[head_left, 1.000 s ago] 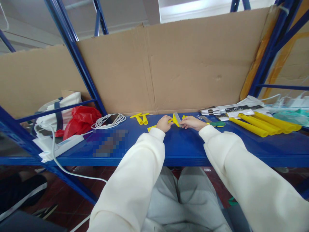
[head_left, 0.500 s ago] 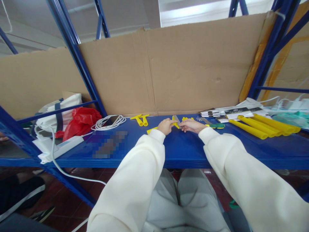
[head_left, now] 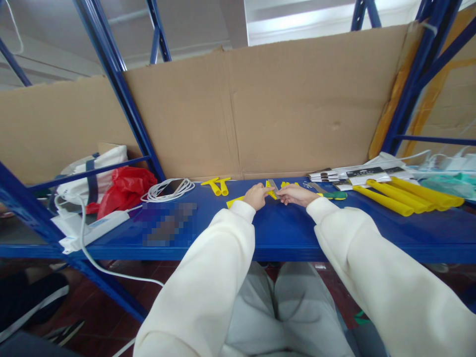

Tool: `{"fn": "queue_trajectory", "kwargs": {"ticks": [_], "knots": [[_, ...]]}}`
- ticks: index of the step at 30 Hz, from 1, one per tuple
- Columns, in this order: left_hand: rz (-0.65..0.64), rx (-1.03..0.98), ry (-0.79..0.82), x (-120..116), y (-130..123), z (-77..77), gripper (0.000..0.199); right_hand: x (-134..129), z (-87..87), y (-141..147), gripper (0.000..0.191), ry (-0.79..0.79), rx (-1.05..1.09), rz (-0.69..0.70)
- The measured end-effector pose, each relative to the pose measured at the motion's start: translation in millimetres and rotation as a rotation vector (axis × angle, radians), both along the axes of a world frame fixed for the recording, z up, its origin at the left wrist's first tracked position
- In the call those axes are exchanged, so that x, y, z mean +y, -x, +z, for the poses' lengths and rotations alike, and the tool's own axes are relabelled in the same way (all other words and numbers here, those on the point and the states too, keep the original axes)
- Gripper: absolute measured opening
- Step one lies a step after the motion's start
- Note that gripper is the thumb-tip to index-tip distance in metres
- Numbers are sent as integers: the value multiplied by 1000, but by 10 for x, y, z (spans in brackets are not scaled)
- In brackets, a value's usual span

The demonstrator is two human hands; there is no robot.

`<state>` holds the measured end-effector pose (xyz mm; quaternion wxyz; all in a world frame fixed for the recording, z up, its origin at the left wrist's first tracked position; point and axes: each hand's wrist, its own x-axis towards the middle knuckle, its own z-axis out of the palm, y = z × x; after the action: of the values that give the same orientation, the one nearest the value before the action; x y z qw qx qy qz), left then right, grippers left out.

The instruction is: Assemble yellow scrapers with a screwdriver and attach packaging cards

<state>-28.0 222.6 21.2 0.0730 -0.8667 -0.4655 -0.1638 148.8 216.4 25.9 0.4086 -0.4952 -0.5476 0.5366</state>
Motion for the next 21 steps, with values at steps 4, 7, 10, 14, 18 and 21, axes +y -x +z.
{"fn": "queue_trajectory", "kwargs": {"ticks": [4, 7, 10, 14, 18, 21], "knots": [[-20, -14, -23, 20, 5, -16, 43, 14, -15, -6, 21, -1, -15, 0], [-33, -29, -24, 41, 10, -25, 42, 32, -28, -13, 19, 1, -27, 7], [-44, -39, -20, 56, 5, -26, 42, 28, -20, -10, 19, 9, -35, -3], [-61, -23, -10, 52, -26, -29, 41, -9, 14, 9, 20, -11, -5, -55], [-111, -5, -13, 41, -64, -44, 39, -27, 28, 7, 25, -40, 23, -135], [-137, -11, -15, 30, -78, -47, 38, -26, 22, -10, 24, -59, 37, -135]]}}
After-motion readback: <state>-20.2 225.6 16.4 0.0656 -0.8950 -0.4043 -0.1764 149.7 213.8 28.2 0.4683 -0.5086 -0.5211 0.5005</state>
